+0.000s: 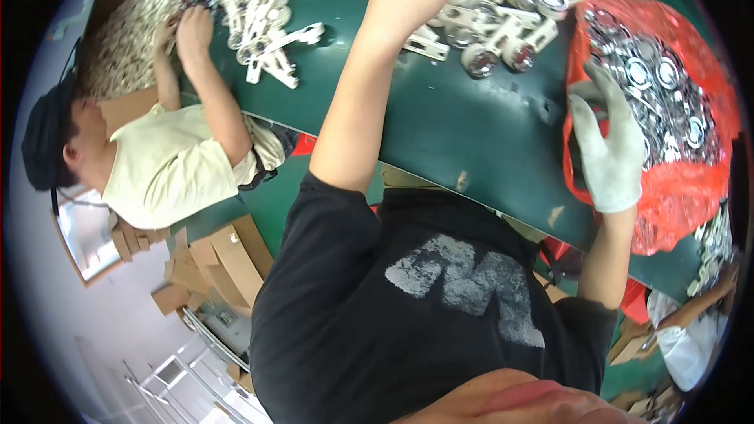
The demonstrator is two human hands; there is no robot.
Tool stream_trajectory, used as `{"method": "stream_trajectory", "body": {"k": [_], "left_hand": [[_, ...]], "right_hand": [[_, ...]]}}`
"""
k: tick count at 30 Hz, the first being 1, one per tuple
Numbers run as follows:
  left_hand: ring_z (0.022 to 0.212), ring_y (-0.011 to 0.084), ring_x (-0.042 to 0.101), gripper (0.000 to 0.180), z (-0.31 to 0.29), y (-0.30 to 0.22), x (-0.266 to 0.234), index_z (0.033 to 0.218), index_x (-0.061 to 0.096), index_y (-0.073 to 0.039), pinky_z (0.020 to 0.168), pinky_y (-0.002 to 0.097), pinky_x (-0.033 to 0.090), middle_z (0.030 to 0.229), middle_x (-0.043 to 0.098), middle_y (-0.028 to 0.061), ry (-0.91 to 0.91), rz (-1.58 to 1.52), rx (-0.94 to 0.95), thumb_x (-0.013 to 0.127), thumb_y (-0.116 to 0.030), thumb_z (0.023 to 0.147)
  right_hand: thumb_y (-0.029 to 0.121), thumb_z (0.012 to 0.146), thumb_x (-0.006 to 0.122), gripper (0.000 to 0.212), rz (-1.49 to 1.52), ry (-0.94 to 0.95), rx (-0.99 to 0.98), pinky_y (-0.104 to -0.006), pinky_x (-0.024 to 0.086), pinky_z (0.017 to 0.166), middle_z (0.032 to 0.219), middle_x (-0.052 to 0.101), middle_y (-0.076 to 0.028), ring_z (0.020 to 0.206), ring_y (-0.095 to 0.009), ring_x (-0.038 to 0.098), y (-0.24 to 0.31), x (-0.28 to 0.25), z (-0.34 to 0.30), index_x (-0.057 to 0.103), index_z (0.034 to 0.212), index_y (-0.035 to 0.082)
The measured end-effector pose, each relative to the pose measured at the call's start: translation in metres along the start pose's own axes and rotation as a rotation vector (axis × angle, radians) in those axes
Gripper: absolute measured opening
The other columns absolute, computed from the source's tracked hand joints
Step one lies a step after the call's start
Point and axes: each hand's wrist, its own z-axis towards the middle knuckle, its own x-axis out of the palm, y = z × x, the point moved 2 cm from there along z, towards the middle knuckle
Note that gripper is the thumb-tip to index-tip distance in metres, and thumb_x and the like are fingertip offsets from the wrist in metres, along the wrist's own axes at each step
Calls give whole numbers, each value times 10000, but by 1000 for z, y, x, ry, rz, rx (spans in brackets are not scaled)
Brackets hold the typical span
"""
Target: The person assembles circular metal components into white plastic frames by hand at a factory workbench.
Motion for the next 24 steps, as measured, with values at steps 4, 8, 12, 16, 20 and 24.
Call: {"method": "stream_trajectory", "body": {"k": [4, 8, 12, 16, 20, 24], "left_hand": [[671, 176, 656, 287, 10, 25, -33, 1076, 716, 44, 650, 302, 528, 750, 685, 86, -199, 277, 290, 702, -206, 937], [1133, 434, 594, 498, 41, 46, -113, 1183, 640, 36, 958, 469, 496, 1255, 589, 283, -711, 973, 201, 747, -325, 858], [1117, 410, 638, 530, 62, 83, -151, 1170, 679, 7, 966, 463, 506, 1194, 667, 254, -765, 1083, -31, 741, -403, 840], [1006, 385, 700, 433, 52, 52, -149, 1144, 752, -98, 911, 454, 537, 1087, 732, 217, -760, 965, -150, 659, -396, 843], [779, 329, 732, 340, 12, -7, -137, 1035, 761, -1, 746, 400, 559, 819, 738, 196, -804, 951, 39, 702, -254, 815], [811, 281, 695, 324, -38, -54, -11, 1080, 731, -2, 721, 332, 554, 908, 711, 120, -461, 667, 308, 786, -58, 765]], "right_hand": [[98, 961, 645, 405, -21, 30, 76, -303, 514, 903, 992, 706, -108, 903, -179, 670, -3, 0, -1, 579, 1340, -29], [100, 971, 637, 381, -7, 42, 68, -294, 514, 898, 1006, 705, -104, 904, -170, 664, -2, 1, 2, 595, 1330, -20], [111, 979, 628, 380, 8, 63, 78, -291, 516, 885, 1009, 706, -107, 907, -165, 663, -3, 1, 0, 595, 1338, -13], [130, 980, 627, 376, -10, 43, 105, -314, 515, 894, 1008, 713, -118, 919, -196, 678, -5, -5, -1, 606, 1329, -8], [218, 982, 598, 387, 54, 59, 83, -339, 510, 921, 996, 716, -149, 938, -249, 695, 5, -7, 3, 627, 1298, -5], [282, 1019, 520, 406, 348, 209, 89, -350, 523, 891, 1086, 705, -169, 967, -266, 693, -5, -14, 1, 627, 1266, -22]]}}
